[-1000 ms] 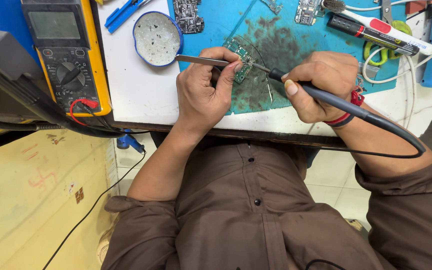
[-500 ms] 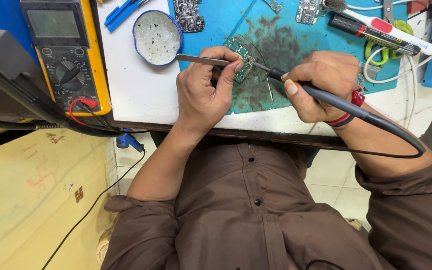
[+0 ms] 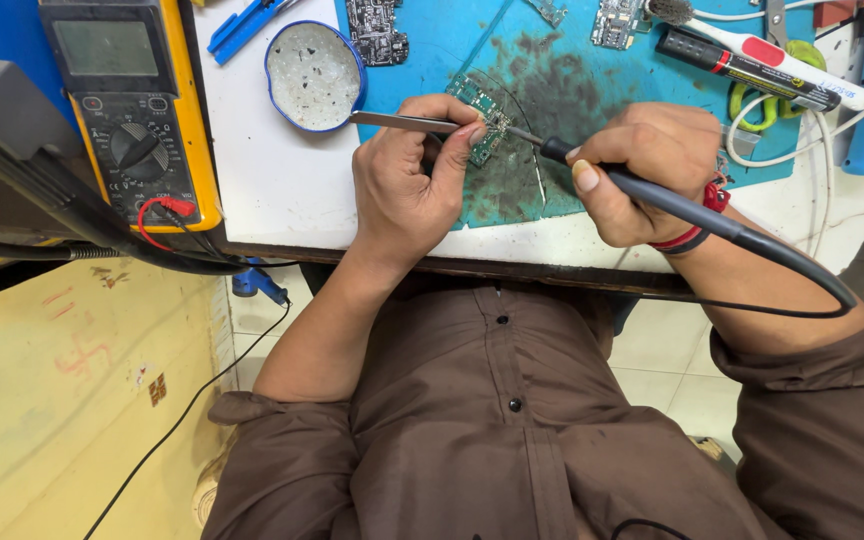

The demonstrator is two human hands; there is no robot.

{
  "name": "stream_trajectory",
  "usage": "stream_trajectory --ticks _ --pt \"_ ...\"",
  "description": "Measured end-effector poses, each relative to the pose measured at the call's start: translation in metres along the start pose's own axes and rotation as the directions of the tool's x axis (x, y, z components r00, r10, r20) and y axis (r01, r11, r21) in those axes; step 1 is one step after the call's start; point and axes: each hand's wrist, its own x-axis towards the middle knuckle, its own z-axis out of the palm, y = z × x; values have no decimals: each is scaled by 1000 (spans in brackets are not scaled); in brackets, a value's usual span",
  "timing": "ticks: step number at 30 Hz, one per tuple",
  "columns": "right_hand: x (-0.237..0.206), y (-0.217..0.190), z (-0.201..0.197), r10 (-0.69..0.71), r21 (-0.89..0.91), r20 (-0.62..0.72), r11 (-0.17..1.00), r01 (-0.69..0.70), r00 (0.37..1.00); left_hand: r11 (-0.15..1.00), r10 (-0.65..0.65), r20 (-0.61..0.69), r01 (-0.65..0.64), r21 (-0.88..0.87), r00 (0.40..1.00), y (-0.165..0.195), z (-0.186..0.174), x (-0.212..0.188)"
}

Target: The person uses a soldering iron and tweezers to reflow solder on a small green circuit board. They repeatedly apply heat to specific points on the board while holding it steady with tweezers.

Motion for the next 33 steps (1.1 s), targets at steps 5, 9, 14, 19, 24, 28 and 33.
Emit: stream_trajectory --ticks 5,9,14,19,24,28,33 --pt "0 -1 -1 3 14 5 1000 -3 1000 1000 16 4 -16 0 1000 0 0 0" --pt "1 0 -1 -3 6 16 1000 3 1000 1000 8 0 -8 12 1000 0 0 0" --pt "1 0 0 -9 6 11 1000 9 1000 1000 5 1 -5 11 1000 0 0 0" --pt "0 -1 -1 7 24 9 1000 -7 1000 1000 -3 2 3 21 1000 0 0 0" --pt "0 -1 -1 14 21 13 1000 -15 1000 1000 8 3 -8 18 1000 -1 0 0" --pt "1 -1 -1 3 16 16 1000 -3 1000 1000 18 1 -18 19 1000 -1 0 0" --pt "2 -1 0 -17 16 15 1000 16 1000 1000 -4 2 4 16 1000 0 0 0"
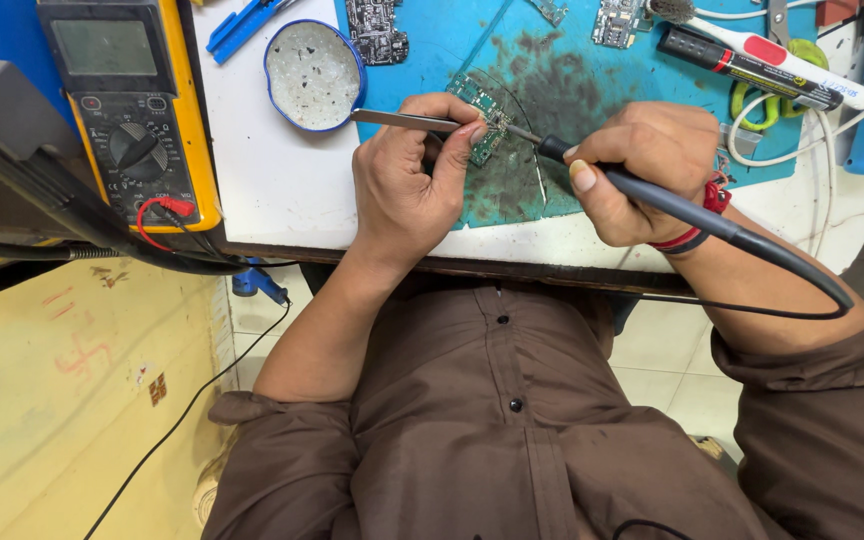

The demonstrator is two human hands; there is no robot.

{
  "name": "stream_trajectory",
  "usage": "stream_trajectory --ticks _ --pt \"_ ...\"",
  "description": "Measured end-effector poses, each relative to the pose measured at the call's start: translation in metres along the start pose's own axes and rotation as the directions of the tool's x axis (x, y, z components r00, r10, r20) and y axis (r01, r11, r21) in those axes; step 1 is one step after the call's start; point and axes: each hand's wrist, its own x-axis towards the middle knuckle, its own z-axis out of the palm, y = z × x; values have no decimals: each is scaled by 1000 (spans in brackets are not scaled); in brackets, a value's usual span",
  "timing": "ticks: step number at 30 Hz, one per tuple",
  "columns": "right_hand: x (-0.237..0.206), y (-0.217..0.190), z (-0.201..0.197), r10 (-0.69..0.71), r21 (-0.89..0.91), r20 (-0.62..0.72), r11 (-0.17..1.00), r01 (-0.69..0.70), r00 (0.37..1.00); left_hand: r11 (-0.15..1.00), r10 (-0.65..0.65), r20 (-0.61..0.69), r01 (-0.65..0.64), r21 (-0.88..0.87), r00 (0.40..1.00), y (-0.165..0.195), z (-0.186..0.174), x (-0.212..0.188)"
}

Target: The person uses a soldering iron and tweezers to reflow solder on a small green circuit board. They repeatedly apply heat to specific points on the board while holding it steady with tweezers.

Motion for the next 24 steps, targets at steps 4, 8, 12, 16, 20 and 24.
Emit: stream_trajectory --ticks 4,8,12,16,20,24 --pt "1 -1 -1 2 2 -7 1000 -2 1000 1000 11 -2 -11 2 1000 1 0 0" --pt "2 -2 -1 -1 0 -4 1000 1 1000 1000 9 7 -9 -8 1000 0 0 0" --pt "2 -1 -1 -9 -5 5 1000 9 1000 1000 9 0 -9 -3 1000 0 0 0" --pt "-1 -4 -2 45 -5 -17 999 -46 999 1000 2 0 -2 -3 1000 0 0 -1" --pt "-1 -2 -2 36 3 -27 999 -36 999 999 3 -2 -4 -50 1000 0 0 -2" --pt "-1 -1 -1 25 4 -19 1000 -24 1000 999 12 -7 -12 -38 1000 0 -1 -2"
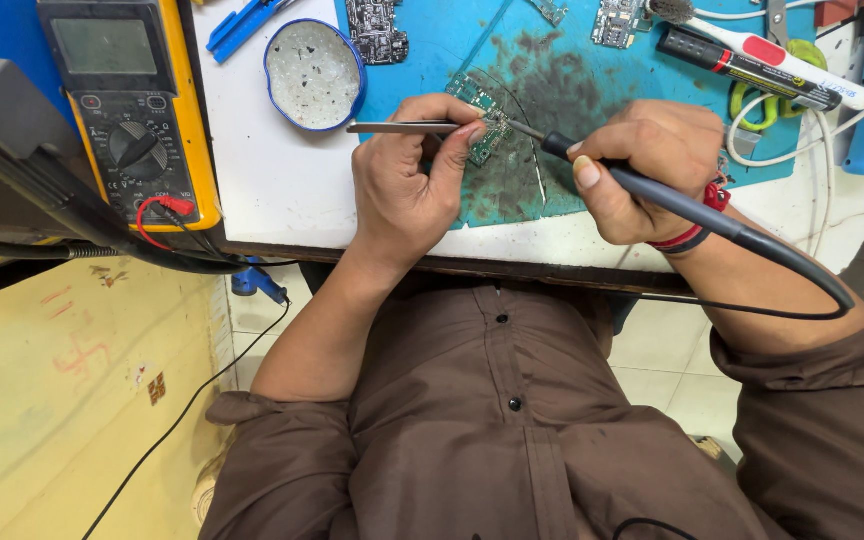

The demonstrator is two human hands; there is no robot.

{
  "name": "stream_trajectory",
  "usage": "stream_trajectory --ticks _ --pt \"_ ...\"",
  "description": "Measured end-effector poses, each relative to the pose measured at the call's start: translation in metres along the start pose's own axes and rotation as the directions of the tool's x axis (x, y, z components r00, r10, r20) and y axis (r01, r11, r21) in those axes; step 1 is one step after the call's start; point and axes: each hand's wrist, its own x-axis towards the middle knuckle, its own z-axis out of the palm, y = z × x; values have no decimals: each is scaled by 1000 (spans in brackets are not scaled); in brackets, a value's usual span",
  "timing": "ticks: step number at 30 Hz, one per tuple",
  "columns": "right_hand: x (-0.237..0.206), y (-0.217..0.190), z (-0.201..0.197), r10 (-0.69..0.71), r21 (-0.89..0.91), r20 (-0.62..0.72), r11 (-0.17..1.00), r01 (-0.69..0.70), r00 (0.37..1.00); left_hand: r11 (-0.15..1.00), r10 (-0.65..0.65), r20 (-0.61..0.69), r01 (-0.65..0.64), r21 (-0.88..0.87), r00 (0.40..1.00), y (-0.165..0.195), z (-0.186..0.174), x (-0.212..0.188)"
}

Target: The person uses a soldering iron and tweezers to reflow solder on a small green circuit board. They repeatedly apply heat to specific points on the board while holding it steady with tweezers.

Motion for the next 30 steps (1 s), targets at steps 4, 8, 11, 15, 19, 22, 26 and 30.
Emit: stream_trajectory --ticks 4,8,11,15,19,22,26,30 --pt "0 -1 0 4 -11 10 1000 -4 1000 999 -6 6 6 52 1000 0 0 1" --pt "1 -2 0 6 -9 11 1000 -6 1000 997 7 11 -7 75 1000 0 0 1" --pt "1 -2 -1 6 -7 8 1000 -6 1000 996 29 4 -29 84 1000 0 1 1" --pt "1 -1 0 8 -11 14 1000 -8 1000 998 -3 7 3 67 1000 1 1 1" --pt "1 -2 -1 12 -8 12 1000 -12 1000 997 9 5 -9 76 1000 1 1 1" --pt "2 -2 0 -2 -13 7 1000 2 1000 998 -5 12 5 69 1000 0 1 1" --pt "1 -3 -2 8 -21 20 1000 -8 1000 997 16 7 -16 69 1000 0 1 1" --pt "-1 -3 -2 21 -6 -12 1000 -21 1000 997 12 1 -12 74 1000 1 0 0"
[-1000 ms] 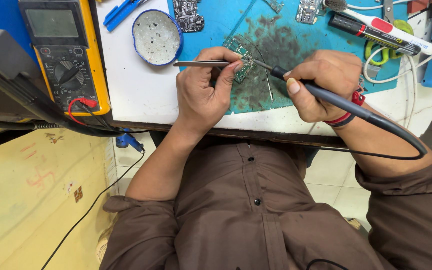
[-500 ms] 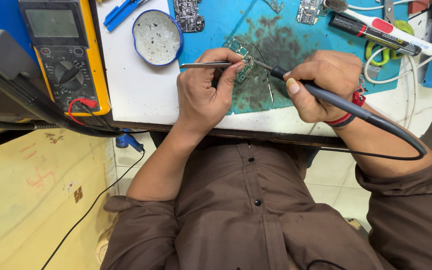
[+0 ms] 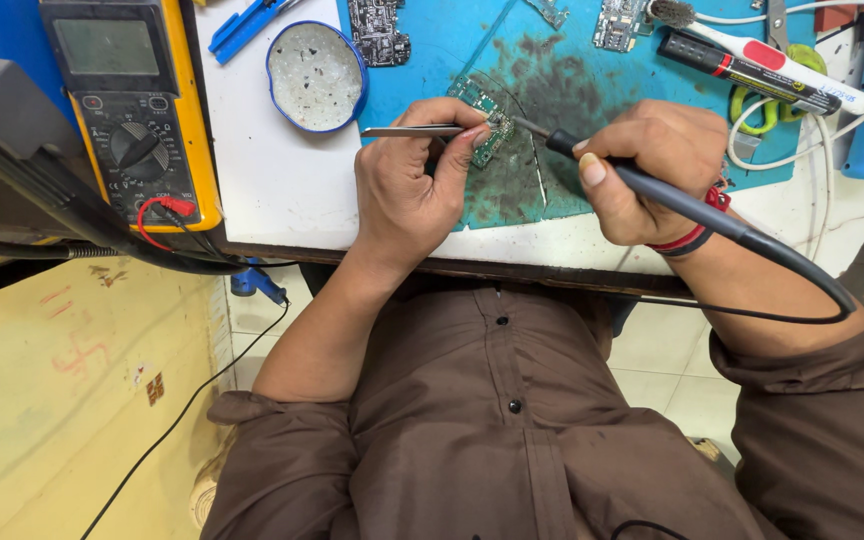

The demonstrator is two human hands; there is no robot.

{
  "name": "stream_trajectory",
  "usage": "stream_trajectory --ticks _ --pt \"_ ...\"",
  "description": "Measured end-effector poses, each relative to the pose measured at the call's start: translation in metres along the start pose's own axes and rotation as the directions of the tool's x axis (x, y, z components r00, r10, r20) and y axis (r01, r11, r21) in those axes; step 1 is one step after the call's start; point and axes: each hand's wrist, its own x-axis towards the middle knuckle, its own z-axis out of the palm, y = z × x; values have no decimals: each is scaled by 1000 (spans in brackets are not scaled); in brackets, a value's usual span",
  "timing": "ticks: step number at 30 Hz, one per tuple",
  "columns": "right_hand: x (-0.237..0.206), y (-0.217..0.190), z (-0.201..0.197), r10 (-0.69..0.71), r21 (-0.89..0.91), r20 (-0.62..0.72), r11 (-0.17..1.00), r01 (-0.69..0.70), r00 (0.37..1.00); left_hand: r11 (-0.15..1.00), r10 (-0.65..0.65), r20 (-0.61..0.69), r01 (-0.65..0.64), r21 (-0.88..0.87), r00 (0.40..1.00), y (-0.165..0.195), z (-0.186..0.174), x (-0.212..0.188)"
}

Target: The person uses a soldering iron and tweezers to reflow solder on a small green circuit board. They repeatedly apply heat to specific points on the board while holding it steady with tweezers.

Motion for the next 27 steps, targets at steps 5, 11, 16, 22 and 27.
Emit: stream_trajectory --ticks 5,11,16,22,27 --pt "-2 1 1 17 -9 3 1000 -17 1000 999 11 7 -11 -34 1000 0 -1 1" --pt "0 2 1 0 -1 23 1000 0 1000 1000 -26 35 27 -7 999 1 -1 2" --pt "0 2 1 1 -3 24 1000 -1 1000 1000 16 18 -16 9 1000 1 -1 2" --pt "-1 2 1 8 -6 25 1000 -8 1000 1000 -3 20 3 1 1000 0 0 2" --pt "0 2 1 14 -14 15 1000 -14 1000 1000 8 19 -8 8 1000 0 0 2"
